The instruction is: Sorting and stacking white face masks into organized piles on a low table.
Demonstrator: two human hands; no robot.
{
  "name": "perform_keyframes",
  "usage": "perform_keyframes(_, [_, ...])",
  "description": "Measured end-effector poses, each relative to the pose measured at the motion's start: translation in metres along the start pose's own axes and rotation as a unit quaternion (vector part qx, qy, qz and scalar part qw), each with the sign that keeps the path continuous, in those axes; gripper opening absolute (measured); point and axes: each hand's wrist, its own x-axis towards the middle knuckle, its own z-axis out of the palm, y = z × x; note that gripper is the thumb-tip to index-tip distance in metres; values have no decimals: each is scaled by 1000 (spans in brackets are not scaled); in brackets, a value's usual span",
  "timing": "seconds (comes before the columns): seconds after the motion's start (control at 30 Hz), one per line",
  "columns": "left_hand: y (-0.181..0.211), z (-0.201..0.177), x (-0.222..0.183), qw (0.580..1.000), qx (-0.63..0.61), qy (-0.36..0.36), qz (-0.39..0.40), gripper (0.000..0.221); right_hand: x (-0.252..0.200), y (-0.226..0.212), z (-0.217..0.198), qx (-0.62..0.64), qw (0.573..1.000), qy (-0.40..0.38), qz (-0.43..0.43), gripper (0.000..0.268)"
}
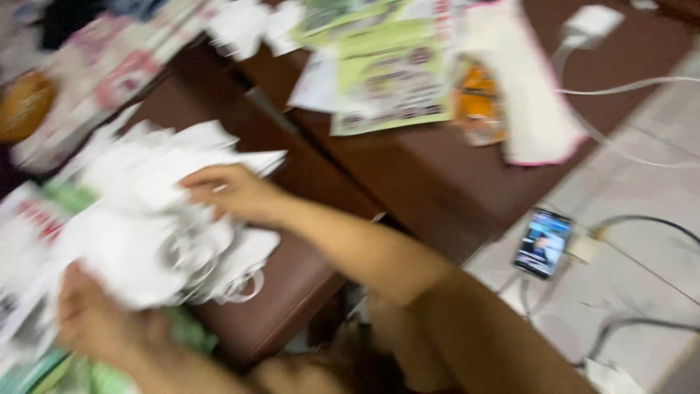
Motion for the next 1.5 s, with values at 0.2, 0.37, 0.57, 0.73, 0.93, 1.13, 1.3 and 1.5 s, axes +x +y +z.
perform_keyframes(0.2, [-11,-21,16,956,-258,137,-39,51,-3,9,-8,-343,932,75,-90,17])
perform_keyframes(0.37, [-14,-19,13,954,-252,163,-7,57,-7,10,-9,-540,841,31,-14,33])
perform_keyframes(0.57, [0,-6,8,958,-210,193,-46,21,-9,-5,2,-567,821,-19,63,62])
perform_keyframes(0.73, [19,8,-5,964,-180,191,-37,25,-7,11,-1,-539,842,11,32,26])
perform_keyframes(0.93, [13,8,-5,968,-138,209,14,24,-12,-13,4,-359,893,214,-166,19])
perform_keyframes(1.13, [13,-5,0,979,114,172,10,31,17,12,-28,106,973,196,-66,27])
perform_keyframes(1.3, [28,16,-16,995,25,61,-77,36,0,-13,0,-22,996,85,-6,37])
perform_keyframes(1.5, [9,12,-20,983,155,-99,26,26,-10,-11,14,-78,997,-1,-10,37])
